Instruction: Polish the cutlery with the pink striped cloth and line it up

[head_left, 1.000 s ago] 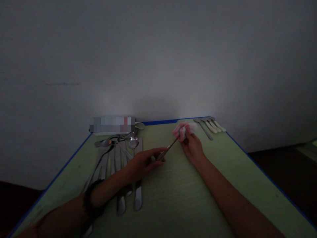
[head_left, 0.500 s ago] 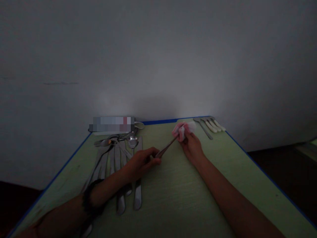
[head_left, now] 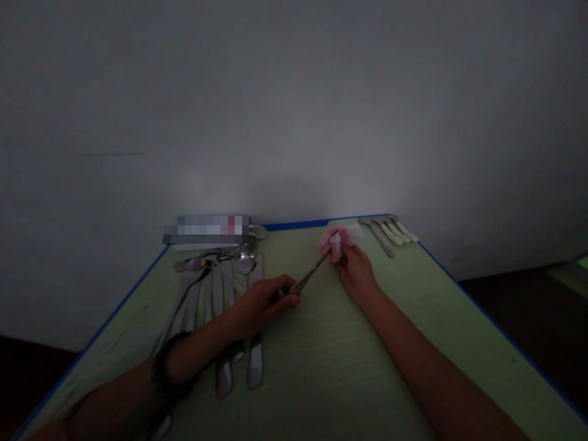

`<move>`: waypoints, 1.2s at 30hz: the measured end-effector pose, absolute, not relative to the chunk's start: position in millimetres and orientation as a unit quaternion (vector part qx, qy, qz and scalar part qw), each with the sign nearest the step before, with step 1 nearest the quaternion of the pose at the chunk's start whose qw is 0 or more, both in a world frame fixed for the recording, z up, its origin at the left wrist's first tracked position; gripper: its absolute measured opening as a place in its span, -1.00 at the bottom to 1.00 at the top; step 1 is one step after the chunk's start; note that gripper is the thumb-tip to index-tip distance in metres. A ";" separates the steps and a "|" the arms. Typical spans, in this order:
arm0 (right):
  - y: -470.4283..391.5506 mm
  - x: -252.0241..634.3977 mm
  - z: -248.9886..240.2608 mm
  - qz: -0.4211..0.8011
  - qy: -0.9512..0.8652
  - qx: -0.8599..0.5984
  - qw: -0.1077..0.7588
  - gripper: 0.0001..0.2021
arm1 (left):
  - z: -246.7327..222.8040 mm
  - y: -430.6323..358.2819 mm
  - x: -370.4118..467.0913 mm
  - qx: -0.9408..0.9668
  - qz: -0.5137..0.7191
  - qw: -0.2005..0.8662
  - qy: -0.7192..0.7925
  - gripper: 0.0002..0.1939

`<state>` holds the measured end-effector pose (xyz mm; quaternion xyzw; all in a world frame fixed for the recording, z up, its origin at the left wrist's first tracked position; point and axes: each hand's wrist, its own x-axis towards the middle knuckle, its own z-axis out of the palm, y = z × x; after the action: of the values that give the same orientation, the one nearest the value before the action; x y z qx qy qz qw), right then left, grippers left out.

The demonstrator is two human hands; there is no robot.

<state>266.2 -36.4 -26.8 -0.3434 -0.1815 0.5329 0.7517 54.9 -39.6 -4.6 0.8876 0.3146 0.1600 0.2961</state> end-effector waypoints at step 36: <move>-37.9 265.2 -25.4 0.536 -0.197 -0.350 0.742 -0.77 | -1.2 -42.2 56.5 0.886 0.156 0.304 0.313 -0.76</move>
<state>265.2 -37.9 -25.4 -0.3499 -0.1974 0.5363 0.7423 56.5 -42.2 -1.2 0.8864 0.3125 0.1562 0.3037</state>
